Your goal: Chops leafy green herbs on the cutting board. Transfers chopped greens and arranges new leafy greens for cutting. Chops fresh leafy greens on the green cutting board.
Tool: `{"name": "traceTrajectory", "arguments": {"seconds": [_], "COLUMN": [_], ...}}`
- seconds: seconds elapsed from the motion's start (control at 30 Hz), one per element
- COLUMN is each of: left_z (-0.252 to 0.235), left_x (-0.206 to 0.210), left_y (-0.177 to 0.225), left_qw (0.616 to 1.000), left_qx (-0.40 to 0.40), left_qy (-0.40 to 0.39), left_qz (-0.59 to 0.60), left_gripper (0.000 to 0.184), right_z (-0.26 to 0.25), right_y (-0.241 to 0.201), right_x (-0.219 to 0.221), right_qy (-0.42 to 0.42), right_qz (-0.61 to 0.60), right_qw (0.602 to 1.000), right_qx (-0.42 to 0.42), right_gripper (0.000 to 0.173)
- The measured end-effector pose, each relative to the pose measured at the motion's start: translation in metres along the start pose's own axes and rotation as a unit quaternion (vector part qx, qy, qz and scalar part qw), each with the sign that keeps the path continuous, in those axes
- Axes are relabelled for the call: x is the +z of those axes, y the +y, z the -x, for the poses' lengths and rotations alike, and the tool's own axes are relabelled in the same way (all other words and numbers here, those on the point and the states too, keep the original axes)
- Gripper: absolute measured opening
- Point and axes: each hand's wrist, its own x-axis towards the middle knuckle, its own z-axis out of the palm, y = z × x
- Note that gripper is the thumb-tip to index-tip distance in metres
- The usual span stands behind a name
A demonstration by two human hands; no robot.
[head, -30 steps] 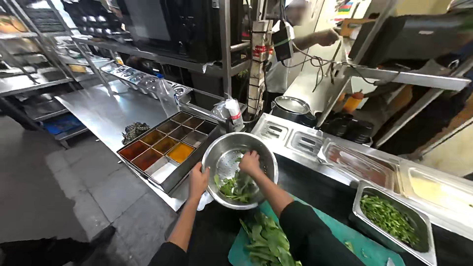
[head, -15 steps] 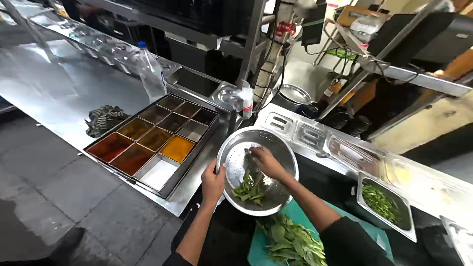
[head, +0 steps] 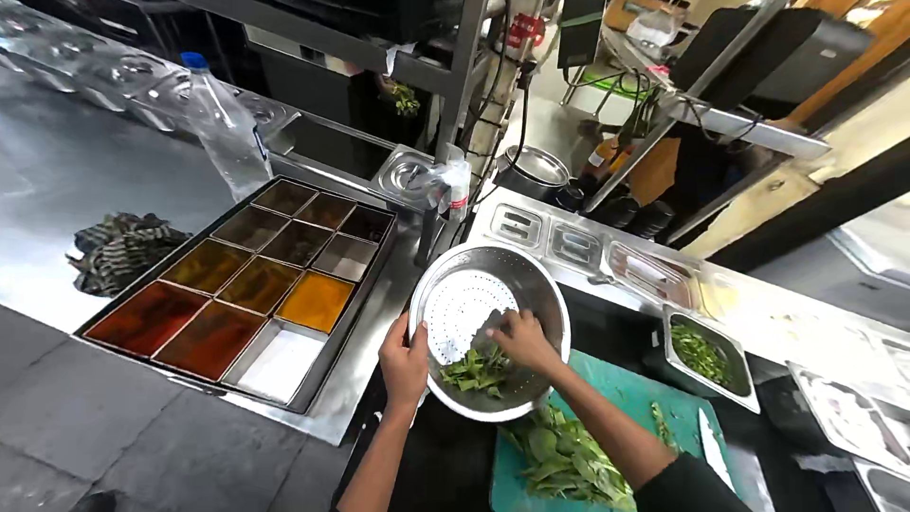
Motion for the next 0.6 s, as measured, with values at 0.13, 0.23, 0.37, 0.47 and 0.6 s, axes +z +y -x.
{"name": "traceTrajectory", "arguments": {"seconds": [0.13, 0.23, 0.37, 0.47, 0.6], "left_z": [0.0, 0.002, -0.003, -0.006, -0.008], "left_x": [0.005, 0.006, 0.005, 0.005, 0.008], "left_y": [0.003, 0.004, 0.003, 0.003, 0.007], "left_qw": [0.999, 0.998, 0.999, 0.999, 0.999], "left_qx": [0.006, -0.006, -0.005, 0.002, -0.016], "left_qy": [0.015, 0.012, 0.004, 0.009, 0.012], "left_qz": [0.034, 0.055, 0.052, 0.05, 0.047], "left_gripper": [0.026, 0.023, 0.022, 0.022, 0.023], "right_z": [0.029, 0.036, 0.036, 0.038, 0.043], "right_y": [-0.028, -0.05, -0.047, -0.027, -0.016], "right_x": [0.042, 0.062, 0.058, 0.038, 0.017], "right_qy": [-0.078, -0.116, -0.148, -0.154, -0.179], "right_qz": [-0.091, -0.069, 0.046, 0.147, 0.196], "right_qw": [0.993, 0.989, 0.982, 0.974, 0.959], "right_qx": [0.006, -0.059, -0.11, -0.074, -0.102], "right_gripper": [0.069, 0.06, 0.047, 0.04, 0.045]}}
